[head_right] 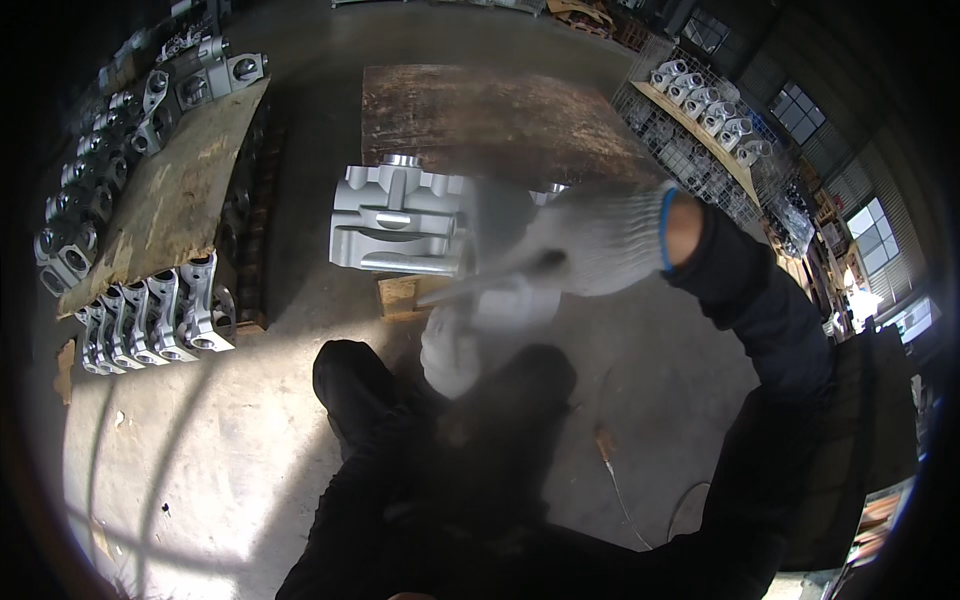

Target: The person uses a metal file to deburr a large machined metal part on a wooden workbench. They repeatedly rotate the part and file different edges and surfaces, then place the finished part aside and pick up another similar part to continue the process.

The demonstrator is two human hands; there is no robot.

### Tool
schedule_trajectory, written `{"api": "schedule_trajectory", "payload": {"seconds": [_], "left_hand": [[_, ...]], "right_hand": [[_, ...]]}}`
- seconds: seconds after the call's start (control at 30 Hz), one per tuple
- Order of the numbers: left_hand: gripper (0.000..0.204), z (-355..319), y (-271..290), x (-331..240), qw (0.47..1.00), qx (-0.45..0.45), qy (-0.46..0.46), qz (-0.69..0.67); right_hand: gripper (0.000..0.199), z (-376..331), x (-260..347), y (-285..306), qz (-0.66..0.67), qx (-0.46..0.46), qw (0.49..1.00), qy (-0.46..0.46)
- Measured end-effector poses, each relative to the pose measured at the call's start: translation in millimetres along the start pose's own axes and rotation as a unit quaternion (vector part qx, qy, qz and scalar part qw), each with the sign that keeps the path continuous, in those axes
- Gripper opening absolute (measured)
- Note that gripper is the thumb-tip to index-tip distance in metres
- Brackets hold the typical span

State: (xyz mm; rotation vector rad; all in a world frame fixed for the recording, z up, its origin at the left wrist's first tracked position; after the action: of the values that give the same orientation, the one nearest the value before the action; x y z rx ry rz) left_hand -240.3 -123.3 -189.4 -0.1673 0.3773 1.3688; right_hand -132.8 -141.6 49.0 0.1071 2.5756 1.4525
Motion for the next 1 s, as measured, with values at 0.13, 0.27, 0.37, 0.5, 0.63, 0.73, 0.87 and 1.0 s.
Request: {"api": "schedule_trajectory", "payload": {"seconds": [0.13,0.27,0.37,0.5,0.63,0.73,0.87,1.0], "left_hand": [[0.046,1.3,0.4,6.5,0.998,0.031,0.005,-0.062],[0.045,2.8,-1.3,5.6,0.997,0.031,0.013,-0.066],[0.044,0.2,-2.5,1.8,0.999,0.007,0.038,0.019],[0.04,-3.1,-10.7,8.4,0.996,0.01,0.091,-0.003],[0.042,-2.6,-16.5,17.0,0.994,-0.027,0.101,-0.042],[0.04,1.3,-16.3,19.4,0.993,-0.043,0.108,-0.035],[0.043,15.0,-6.0,10.5,0.999,-0.027,0.027,-0.022],[0.039,23.3,-7.0,15.2,0.996,-0.015,0.059,-0.067]], "right_hand": [[0.043,3.0,-1.9,-3.5,0.108,0.048,0.99,0.077],[0.044,7.7,-18.2,-17.1,0.156,0.098,0.983,0.02],[0.044,10.2,-24.9,-18.3,0.145,0.093,0.984,0.048],[0.054,22.7,-37.8,-18.3,0.201,0.083,0.976,0.001],[0.054,16.1,-52.6,-16.3,0.2,0.157,0.961,-0.11],[0.053,17.2,-45.7,-2.2,0.209,0.122,0.968,-0.064],[0.047,23.8,-48.6,-7.5,0.283,0.138,0.948,-0.052],[0.043,14.8,-58.0,-1.2,0.152,0.045,0.987,0.006]]}}
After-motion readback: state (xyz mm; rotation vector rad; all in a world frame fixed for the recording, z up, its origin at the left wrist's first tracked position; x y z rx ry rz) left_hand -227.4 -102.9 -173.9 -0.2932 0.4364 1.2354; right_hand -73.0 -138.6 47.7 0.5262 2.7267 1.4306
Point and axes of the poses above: each hand's wrist, its own z-axis towards the middle knuckle, its own y-axis out of the back of the hand, x = y × z, the point moved 7 cm from there along z, towards the middle knuckle, and after that the axes turned 13 degrees about -y, right-handed, at the moved point
